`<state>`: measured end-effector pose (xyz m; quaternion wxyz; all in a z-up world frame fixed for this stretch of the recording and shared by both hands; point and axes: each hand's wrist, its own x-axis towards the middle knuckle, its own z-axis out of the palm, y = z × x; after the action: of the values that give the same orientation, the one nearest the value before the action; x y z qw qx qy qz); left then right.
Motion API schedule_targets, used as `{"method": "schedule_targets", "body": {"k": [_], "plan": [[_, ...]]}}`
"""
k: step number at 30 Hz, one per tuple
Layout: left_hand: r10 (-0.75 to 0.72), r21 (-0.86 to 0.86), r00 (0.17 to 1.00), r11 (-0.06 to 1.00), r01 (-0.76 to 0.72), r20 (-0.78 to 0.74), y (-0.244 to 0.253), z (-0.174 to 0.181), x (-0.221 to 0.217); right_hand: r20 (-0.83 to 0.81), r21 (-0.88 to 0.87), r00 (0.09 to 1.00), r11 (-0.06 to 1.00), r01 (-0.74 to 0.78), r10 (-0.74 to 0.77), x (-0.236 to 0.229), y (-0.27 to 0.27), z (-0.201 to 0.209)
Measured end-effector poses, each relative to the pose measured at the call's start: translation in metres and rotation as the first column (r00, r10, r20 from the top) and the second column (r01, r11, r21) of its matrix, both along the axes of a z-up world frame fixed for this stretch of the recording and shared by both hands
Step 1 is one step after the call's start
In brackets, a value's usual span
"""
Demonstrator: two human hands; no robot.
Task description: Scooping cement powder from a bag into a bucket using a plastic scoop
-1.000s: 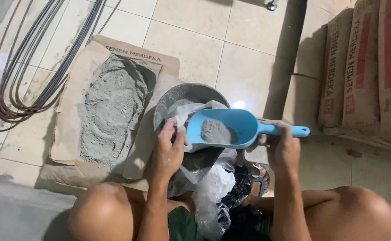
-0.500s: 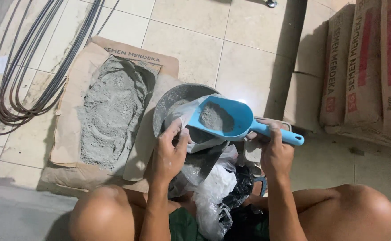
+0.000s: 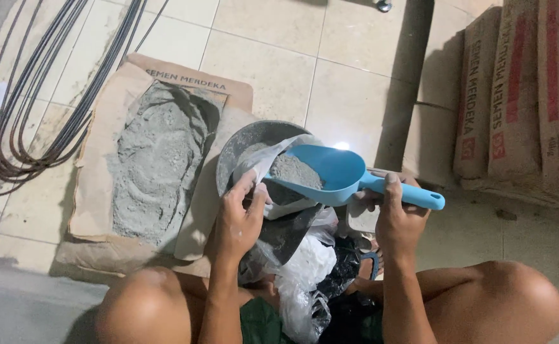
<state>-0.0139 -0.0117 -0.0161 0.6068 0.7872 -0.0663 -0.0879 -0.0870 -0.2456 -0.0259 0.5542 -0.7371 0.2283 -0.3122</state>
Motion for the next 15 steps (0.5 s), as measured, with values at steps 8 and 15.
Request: {"method": "schedule_targets", "body": {"k": [8, 15], "plan": [[0.021, -0.016, 1.0, 1.0, -0.021, 0.014, -0.001, 0.0, 0.001, 0.041, -0.014, 0.998, 0.998, -0.056, 0.057, 0.005, 0.025, 0.027], [0.017, -0.027, 0.999, 0.999, -0.018, -0.035, 0.0, -0.004, 0.002, -0.049, -0.085, 0.991, 0.989, -0.125, 0.121, 0.004, 0.022, 0.033]]}}
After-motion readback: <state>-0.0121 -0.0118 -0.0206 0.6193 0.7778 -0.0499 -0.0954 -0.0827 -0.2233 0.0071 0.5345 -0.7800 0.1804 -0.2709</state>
